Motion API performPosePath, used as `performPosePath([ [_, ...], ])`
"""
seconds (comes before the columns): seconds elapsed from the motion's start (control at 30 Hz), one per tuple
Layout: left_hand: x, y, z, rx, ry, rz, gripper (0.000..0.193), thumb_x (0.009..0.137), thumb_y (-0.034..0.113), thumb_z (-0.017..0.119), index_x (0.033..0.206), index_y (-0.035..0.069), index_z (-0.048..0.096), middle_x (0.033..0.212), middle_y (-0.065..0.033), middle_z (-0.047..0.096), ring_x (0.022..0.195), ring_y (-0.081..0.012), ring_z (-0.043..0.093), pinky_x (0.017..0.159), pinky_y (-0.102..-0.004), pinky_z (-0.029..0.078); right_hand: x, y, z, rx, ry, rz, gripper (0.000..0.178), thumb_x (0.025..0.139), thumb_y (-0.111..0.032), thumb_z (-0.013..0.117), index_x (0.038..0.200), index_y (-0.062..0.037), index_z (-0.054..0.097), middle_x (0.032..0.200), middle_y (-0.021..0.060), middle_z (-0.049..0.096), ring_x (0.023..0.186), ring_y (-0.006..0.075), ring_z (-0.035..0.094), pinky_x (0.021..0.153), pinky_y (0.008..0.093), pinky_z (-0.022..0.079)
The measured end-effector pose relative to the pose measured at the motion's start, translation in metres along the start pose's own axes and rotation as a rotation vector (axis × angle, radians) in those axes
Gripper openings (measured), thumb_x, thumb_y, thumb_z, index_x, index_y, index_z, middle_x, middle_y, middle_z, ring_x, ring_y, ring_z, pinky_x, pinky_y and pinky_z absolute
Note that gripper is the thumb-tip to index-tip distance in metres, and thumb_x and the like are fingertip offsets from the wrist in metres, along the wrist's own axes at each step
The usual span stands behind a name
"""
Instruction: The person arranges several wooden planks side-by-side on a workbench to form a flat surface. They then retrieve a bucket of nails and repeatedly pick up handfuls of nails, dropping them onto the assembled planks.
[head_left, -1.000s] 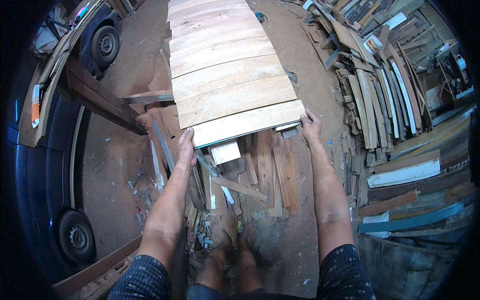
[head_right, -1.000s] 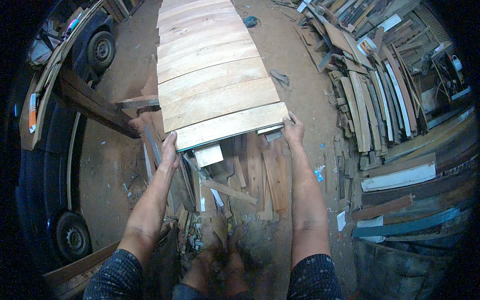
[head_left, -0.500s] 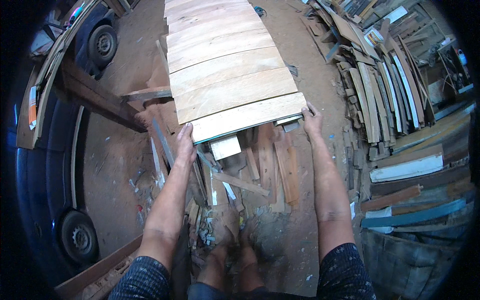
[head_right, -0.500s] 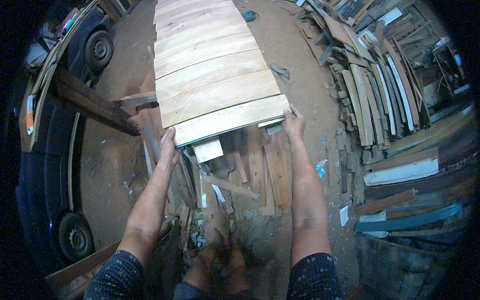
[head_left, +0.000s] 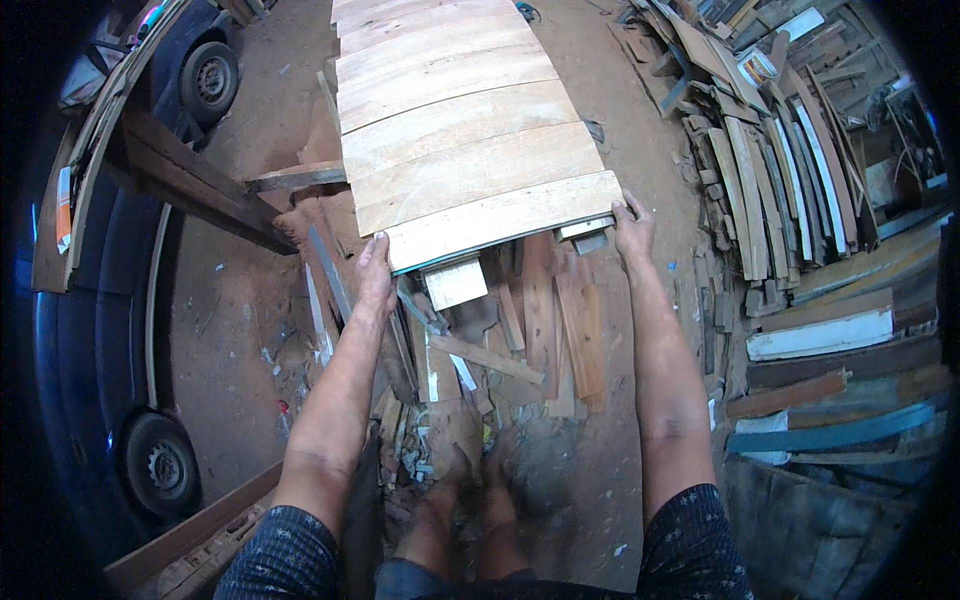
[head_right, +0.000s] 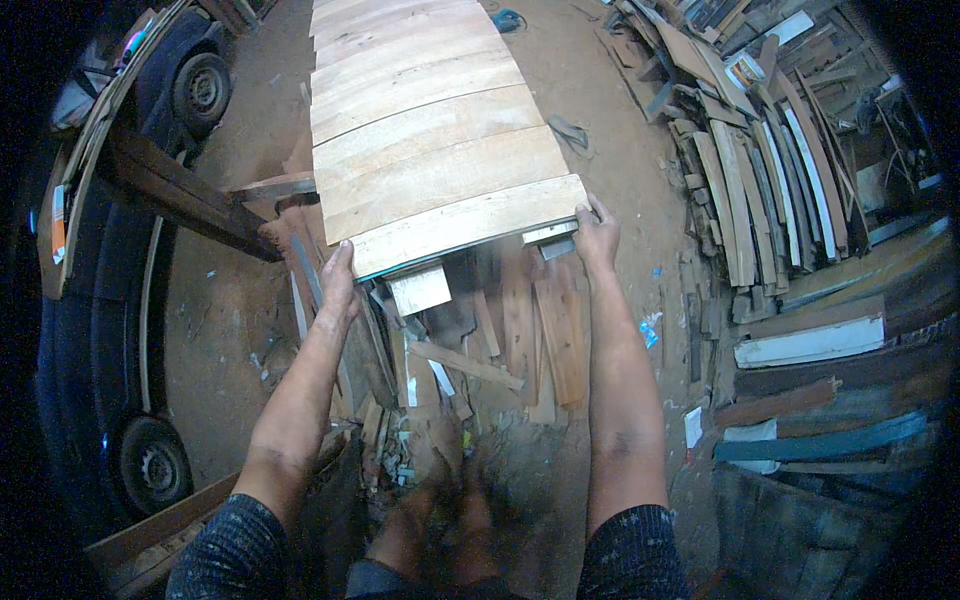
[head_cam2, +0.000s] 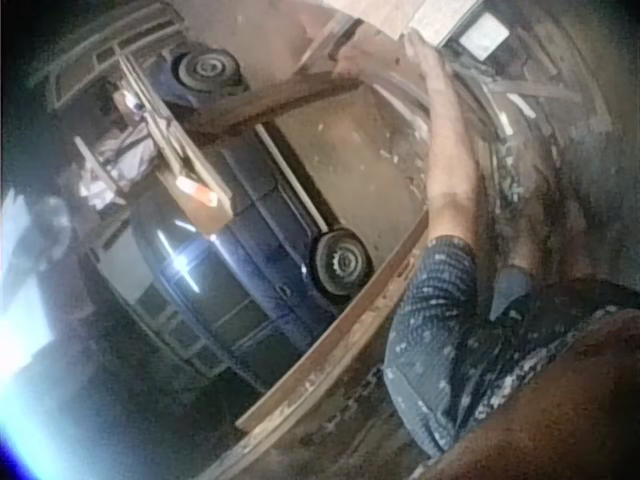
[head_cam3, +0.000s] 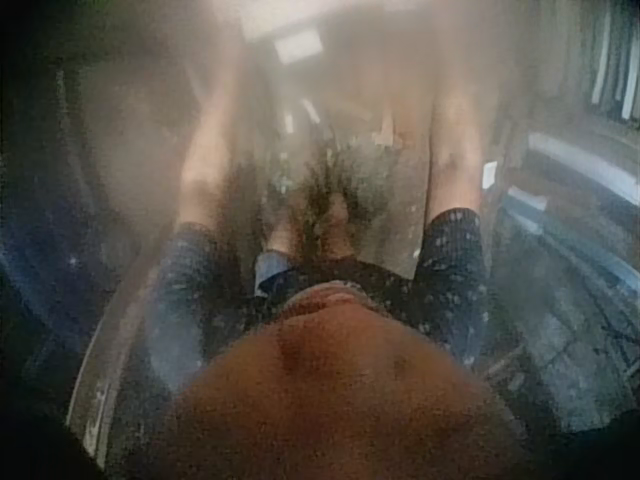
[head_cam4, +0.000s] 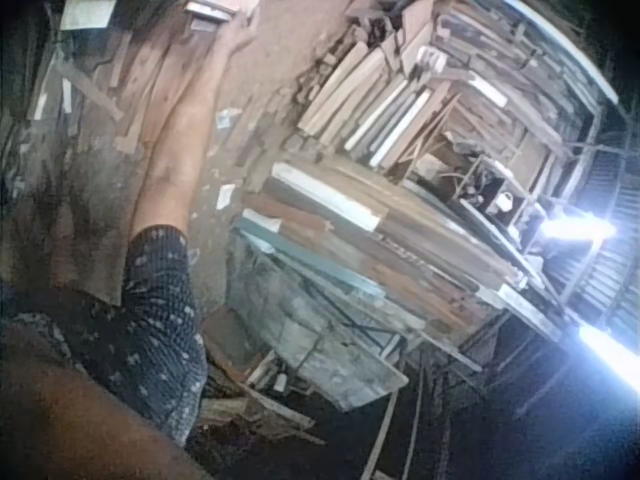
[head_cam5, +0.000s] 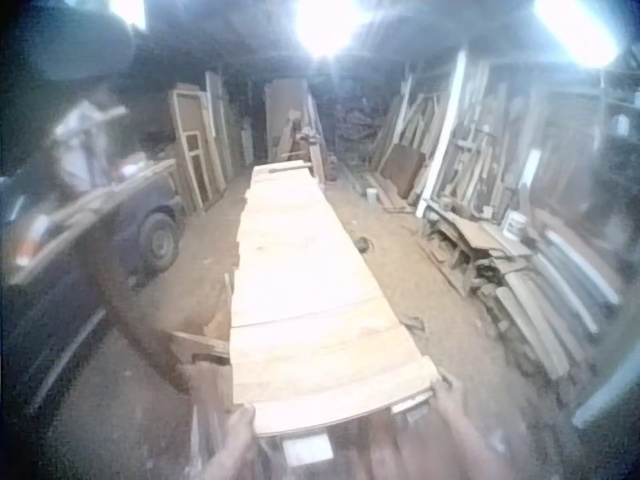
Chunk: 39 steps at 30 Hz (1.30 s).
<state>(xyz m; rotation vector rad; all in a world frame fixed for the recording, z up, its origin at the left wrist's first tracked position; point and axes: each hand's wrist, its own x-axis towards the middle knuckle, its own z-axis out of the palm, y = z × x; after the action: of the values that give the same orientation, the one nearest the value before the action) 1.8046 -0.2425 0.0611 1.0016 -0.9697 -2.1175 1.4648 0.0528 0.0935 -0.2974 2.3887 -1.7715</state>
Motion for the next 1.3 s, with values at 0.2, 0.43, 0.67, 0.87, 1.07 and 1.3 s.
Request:
performPosePath([
  [0.2,0.002,-0.002,-0.007,0.013,0.013,0.017,0.045,0.107,0.029,0.054,0.140,-0.002,0.053,0.134,-0.0122,0.063,0.122,-0.0216,0.060,0.105,-0.0370,0.046,-0.011,-0.022,0.006,-0.013,-0.009,0.065,0.047,0.096,-0.012,0.067,0.137,0.0080,0.058,0.128,0.0218,0.067,0.116,0.0250,0.066,0.100,0.0345,0.051],
  [0.43,-0.002,0.000,0.004,0.025,0.016,0.002,0.049,0.107,0.031,0.055,0.142,-0.001,0.050,0.137,-0.0135,0.061,0.125,-0.0221,0.058,0.108,-0.0367,0.044,-0.006,-0.011,-0.001,-0.102,0.005,-0.028,0.045,0.096,-0.012,0.067,0.135,0.0075,0.059,0.127,0.0223,0.068,0.116,0.0252,0.067,0.100,0.0349,0.051],
  [0.67,0.001,-0.002,-0.001,0.023,0.022,0.046,0.046,0.108,0.028,0.051,0.143,-0.003,0.050,0.137,-0.0142,0.061,0.124,-0.0229,0.059,0.107,-0.0373,0.045,-0.007,-0.015,0.004,-0.122,0.011,-0.060,0.043,0.094,-0.013,0.068,0.132,0.0073,0.062,0.128,0.0239,0.068,0.119,0.0277,0.066,0.103,0.0357,0.049],
  [0.87,-0.002,0.000,0.008,0.021,0.047,0.030,0.045,0.109,0.027,0.050,0.141,-0.004,0.052,0.137,-0.0136,0.062,0.125,-0.0230,0.059,0.107,-0.0375,0.045,-0.003,-0.009,0.002,-0.214,0.028,-0.047,0.043,0.094,-0.015,0.069,0.133,0.0031,0.063,0.130,0.0219,0.067,0.125,0.0293,0.063,0.107,0.0357,0.046],
  [1.07,-0.007,0.003,0.009,0.030,0.055,0.013,0.043,0.108,0.026,0.052,0.142,-0.001,0.053,0.135,-0.0111,0.063,0.123,-0.0206,0.060,0.105,-0.0354,0.047,-0.004,-0.007,0.002,-0.153,0.020,-0.033,0.042,0.095,-0.015,0.069,0.133,0.0017,0.064,0.119,0.0183,0.072,0.087,0.0201,0.070,0.078,0.0325,0.056],
  [1.3,-0.010,-0.001,0.010,0.007,0.029,0.019,0.043,0.108,0.027,0.053,0.140,-0.002,0.054,0.134,-0.0112,0.064,0.121,-0.0206,0.062,0.103,-0.0354,0.049,-0.008,-0.010,-0.001,-0.082,0.026,-0.012,0.042,0.095,-0.013,0.068,0.135,0.0010,0.063,0.106,0.0137,0.074,0.062,0.0112,0.061,0.055,0.0289,0.051],
])
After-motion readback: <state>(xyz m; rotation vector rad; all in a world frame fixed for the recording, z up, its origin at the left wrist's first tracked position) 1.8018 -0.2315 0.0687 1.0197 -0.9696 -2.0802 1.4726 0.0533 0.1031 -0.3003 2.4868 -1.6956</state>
